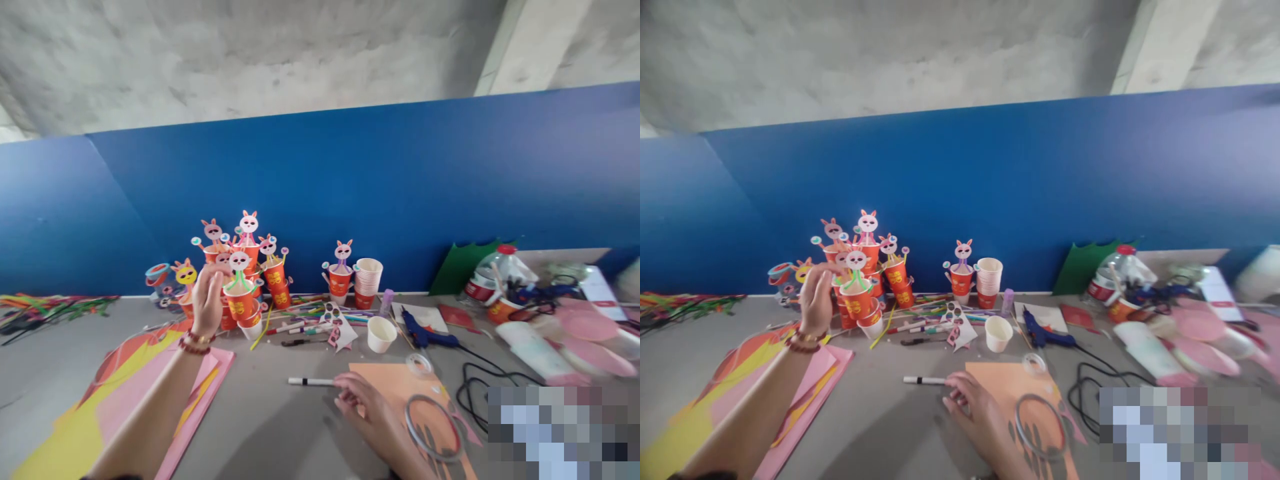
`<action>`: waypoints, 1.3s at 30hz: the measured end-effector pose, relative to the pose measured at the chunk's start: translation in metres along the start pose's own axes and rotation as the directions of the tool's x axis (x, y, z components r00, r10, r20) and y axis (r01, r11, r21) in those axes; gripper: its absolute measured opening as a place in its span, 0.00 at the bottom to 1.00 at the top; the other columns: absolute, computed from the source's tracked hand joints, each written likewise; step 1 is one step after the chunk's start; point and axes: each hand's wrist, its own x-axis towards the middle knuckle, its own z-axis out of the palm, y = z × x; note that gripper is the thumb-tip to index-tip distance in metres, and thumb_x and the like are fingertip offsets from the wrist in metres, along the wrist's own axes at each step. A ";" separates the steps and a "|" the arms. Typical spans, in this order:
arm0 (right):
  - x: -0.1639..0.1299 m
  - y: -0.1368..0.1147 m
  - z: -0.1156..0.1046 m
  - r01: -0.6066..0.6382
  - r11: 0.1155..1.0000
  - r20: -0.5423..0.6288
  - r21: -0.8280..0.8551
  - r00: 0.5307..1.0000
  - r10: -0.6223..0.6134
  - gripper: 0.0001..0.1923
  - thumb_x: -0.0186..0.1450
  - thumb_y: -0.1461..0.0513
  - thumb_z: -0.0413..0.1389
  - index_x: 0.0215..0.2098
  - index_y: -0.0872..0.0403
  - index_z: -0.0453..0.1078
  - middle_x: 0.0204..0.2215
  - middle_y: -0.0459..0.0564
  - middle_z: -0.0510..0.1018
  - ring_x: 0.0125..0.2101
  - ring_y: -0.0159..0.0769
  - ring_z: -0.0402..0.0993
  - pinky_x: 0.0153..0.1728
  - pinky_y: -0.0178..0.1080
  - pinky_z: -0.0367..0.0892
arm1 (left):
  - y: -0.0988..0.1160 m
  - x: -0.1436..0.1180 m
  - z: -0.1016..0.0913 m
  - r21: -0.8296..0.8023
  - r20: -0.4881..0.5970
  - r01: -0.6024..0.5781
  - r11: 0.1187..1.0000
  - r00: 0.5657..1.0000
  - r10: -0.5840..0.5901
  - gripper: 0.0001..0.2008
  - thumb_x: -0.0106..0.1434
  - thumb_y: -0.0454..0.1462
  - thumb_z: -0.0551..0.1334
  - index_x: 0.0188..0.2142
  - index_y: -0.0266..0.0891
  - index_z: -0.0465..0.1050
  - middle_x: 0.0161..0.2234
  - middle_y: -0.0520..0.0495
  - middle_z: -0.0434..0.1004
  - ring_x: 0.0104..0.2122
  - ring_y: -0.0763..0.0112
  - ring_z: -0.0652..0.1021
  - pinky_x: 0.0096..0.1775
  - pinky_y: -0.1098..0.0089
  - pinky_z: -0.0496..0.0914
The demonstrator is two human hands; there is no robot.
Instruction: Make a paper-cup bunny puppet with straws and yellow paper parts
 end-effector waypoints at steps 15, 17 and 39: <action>0.142 -0.014 -0.154 -0.160 0.735 -0.310 -0.659 0.948 -0.071 0.15 0.70 0.62 0.50 0.53 0.53 0.69 0.57 0.58 0.71 0.44 0.43 0.78 0.44 0.43 0.73 | 0.065 -0.246 0.055 -0.340 0.834 -0.292 0.894 0.346 0.430 0.10 0.68 0.46 0.57 0.46 0.52 0.72 0.49 0.52 0.80 0.45 0.69 0.80 0.49 0.74 0.72; 0.168 -0.011 -0.165 -0.157 0.667 -0.240 -0.729 0.970 -0.033 0.13 0.69 0.63 0.52 0.51 0.54 0.71 0.55 0.57 0.72 0.46 0.44 0.77 0.45 0.44 0.72 | 0.055 -0.256 0.061 -0.325 0.861 -0.241 0.914 0.323 0.392 0.11 0.68 0.48 0.57 0.45 0.53 0.73 0.47 0.53 0.81 0.42 0.70 0.81 0.46 0.75 0.72; 0.202 -0.016 -0.185 -0.098 0.339 -0.023 -0.936 0.975 0.219 0.15 0.71 0.58 0.55 0.52 0.55 0.69 0.50 0.53 0.74 0.45 0.40 0.75 0.45 0.47 0.73 | 0.050 -0.247 0.074 -0.461 0.798 -0.084 0.884 0.395 0.454 0.12 0.70 0.42 0.52 0.37 0.45 0.74 0.39 0.46 0.82 0.38 0.69 0.80 0.42 0.72 0.71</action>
